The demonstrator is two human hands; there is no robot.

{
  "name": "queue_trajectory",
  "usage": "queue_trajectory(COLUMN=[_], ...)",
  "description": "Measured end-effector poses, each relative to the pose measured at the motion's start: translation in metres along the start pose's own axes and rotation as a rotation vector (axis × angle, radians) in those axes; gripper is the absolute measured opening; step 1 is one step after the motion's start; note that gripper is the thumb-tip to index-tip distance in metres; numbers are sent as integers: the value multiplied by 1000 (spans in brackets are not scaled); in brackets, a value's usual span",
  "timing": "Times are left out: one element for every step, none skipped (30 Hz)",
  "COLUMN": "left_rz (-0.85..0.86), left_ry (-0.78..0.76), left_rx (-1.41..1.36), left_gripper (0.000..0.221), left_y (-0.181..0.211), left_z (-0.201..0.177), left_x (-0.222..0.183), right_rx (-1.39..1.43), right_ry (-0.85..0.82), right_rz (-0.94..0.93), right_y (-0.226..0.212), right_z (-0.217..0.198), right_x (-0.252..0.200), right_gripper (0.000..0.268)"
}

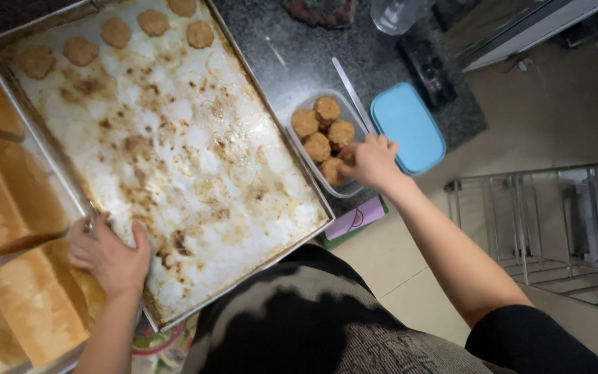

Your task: The person picks up baked items from a metal tray and places them into a small clear plastic container, then picks up items from another tray on a rack and places them onto the first tray, before finally putting a blue lid onto the plastic container.

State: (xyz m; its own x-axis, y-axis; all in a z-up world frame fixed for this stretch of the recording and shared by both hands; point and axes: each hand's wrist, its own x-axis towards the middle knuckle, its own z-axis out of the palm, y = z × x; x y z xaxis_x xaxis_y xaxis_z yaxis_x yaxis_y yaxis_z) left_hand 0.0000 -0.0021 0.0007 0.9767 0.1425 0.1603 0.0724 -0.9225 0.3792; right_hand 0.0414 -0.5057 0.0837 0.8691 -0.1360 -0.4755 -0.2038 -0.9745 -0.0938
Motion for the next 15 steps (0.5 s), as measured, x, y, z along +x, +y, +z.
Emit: queue_trajectory(left_rz=[-2,5,13,13,24,35,36,42,46,47,38,28,29,19,7], left_ry=[-1,0,1,1,-3,-7,-9,-7,-4,-4,-1,3,1,-7,-13], left_rx=[2,3,2,2,13,23,22,20,20,21,11,1,-1,-4,-6], left_gripper=[50,50,50,50,50,50,50,49,49,49,49,48,48,49,49], left_y=[-1,-3,-4,-5,-6,-7,-6,-6,-6,-5,-4,-3,-1,1,2], left_z=[1,2,3,3,4,5,4,4,3,2,2,1,1,0,-1], left_x=[-1,-1,-1,-2,-2,-3,-3,-3,-2,-1,-2,-2,-1,-1,0], right_rx=[0,9,18,18,23,29,29,14,0,2,38,73,72,64,56], right_ry=[-2,67,137,137,158,179,178,241,305,304,271,238,237,265,294], right_rz=[-2,-12,-21,-21,-34,-47,-44,-65,-87,-87,-51,-15,-13,-42,-75], right_y=[-1,-2,-3,-5,-6,-7,-6,-5,-5,-7,-9,-11,-11,-11,-12], right_z=[0,-1,-1,0,2,4,8,13,17,16,15,14,13,11,10], right_x=[-5,-9,-14,-16,-19,-21,-21,-20,-19,-18,-19,-20,-19,-18,-16], right_gripper=[35,37,39,39,40,41,41,40,40,40,39,39,39,40,41])
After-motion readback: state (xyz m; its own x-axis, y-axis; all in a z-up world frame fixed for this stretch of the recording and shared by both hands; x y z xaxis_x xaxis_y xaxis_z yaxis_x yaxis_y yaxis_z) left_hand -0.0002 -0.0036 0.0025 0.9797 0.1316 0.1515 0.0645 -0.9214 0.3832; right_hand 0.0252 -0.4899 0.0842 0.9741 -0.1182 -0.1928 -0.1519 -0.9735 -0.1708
